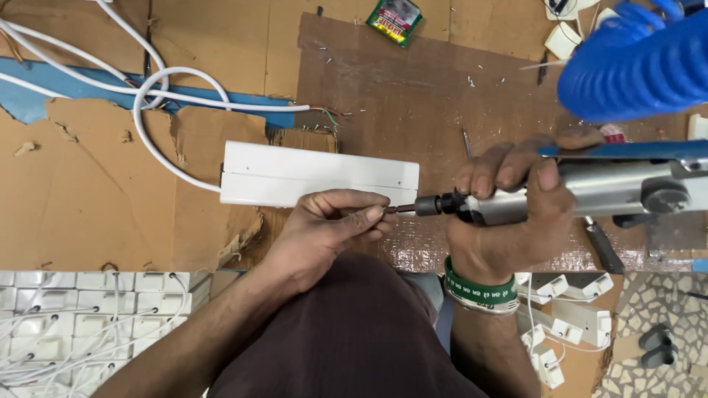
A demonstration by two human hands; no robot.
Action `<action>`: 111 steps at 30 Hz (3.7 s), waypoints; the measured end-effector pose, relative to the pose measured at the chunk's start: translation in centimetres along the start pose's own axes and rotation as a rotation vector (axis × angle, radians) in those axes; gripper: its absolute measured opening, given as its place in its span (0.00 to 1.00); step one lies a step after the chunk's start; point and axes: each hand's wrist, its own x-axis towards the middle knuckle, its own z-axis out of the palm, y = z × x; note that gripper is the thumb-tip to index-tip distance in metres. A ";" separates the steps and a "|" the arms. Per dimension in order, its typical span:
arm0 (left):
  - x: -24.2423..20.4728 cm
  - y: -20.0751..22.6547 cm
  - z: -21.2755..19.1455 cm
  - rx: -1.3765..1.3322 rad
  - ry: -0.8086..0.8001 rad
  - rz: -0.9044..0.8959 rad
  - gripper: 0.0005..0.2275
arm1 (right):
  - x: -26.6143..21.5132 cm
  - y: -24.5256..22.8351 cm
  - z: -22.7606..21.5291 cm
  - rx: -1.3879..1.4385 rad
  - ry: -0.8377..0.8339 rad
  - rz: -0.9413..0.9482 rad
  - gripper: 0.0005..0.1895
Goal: The person fits a small white end cap onto the end of a long white enclosure box and drives screws to secure it, first using a red-handled screwdriver and then a pneumatic screwdriver. They reposition the box on the workbench and continue driving screws into the assembly.
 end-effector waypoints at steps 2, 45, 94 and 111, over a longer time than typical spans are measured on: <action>0.0 -0.1 -0.1 -0.013 0.010 -0.009 0.10 | 0.1 0.2 0.3 -0.013 -0.010 -0.031 0.18; 5.2 4.0 3.0 2.006 -0.097 0.533 0.39 | 2.4 4.4 -2.8 -0.093 -0.055 0.017 0.22; 5.9 2.9 1.2 1.796 -0.205 0.611 0.28 | 0.5 6.1 -4.6 -0.275 -0.214 -0.013 0.19; 8.5 0.5 0.5 1.226 -0.279 0.784 0.20 | 0.9 2.4 2.1 -0.786 -0.369 -0.118 0.22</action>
